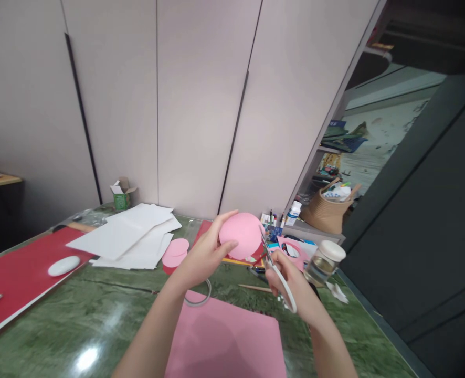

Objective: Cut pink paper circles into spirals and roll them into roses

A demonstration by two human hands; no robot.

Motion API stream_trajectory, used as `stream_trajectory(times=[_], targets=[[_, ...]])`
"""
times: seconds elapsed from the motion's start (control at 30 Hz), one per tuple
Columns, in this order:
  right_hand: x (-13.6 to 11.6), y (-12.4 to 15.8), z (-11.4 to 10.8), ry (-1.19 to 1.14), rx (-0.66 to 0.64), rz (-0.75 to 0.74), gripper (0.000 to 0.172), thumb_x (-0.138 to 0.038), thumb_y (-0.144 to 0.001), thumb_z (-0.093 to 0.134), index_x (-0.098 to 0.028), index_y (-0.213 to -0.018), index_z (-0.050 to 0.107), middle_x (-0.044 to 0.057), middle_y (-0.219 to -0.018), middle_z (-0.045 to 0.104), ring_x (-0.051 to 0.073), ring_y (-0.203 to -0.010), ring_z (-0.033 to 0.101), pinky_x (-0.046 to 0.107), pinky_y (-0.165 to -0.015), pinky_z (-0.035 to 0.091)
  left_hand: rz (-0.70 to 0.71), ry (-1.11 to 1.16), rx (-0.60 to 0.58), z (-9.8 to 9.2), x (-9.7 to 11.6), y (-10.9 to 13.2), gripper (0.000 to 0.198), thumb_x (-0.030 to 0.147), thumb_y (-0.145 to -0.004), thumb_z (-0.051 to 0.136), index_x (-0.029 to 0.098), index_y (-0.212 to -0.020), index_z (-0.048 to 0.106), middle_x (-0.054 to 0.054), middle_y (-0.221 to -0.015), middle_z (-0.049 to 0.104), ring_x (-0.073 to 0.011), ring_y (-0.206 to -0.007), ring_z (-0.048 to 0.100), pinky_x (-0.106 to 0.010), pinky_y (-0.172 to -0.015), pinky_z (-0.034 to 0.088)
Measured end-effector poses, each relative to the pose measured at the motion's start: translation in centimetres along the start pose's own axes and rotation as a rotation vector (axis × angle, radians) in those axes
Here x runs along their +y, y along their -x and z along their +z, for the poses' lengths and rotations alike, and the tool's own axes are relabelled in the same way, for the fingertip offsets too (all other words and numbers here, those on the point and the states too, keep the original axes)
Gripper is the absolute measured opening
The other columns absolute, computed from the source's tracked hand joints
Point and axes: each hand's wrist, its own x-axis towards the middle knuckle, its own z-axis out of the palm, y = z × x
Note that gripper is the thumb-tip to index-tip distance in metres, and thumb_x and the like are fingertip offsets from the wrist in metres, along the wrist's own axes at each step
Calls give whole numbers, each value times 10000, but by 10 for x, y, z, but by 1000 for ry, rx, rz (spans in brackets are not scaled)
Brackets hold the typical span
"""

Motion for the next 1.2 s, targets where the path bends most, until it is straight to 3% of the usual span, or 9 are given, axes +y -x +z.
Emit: stream_trajectory(times=[0.4,0.77,1.2], targets=[[-1,0,-1,-21,-14,16,323,-495,-806,473,-223,-750,309,-88,-560,344,70,-467,323,215,-467,279,-3,-18,4,-4,1,0,531,253,-810,455,285,-1321,313,-35,-1363,378,-246,-1180,407,-367,-961,364],[8,-2,-1,-76,-16,37,319,-483,-793,506,-225,-756,321,-94,-550,338,68,-445,340,212,-445,269,-31,24,24,-5,1,-1,490,258,-823,442,299,-1300,335,-28,-1321,420,-212,-1103,468,-329,-889,420],[6,-2,1,-52,-14,42,302,-437,-798,520,-221,-724,322,-103,-495,358,60,-417,306,205,-429,236,-4,131,22,-5,0,-4,440,303,-844,408,225,-1275,366,-75,-1341,408,-216,-1144,464,-320,-914,420]])
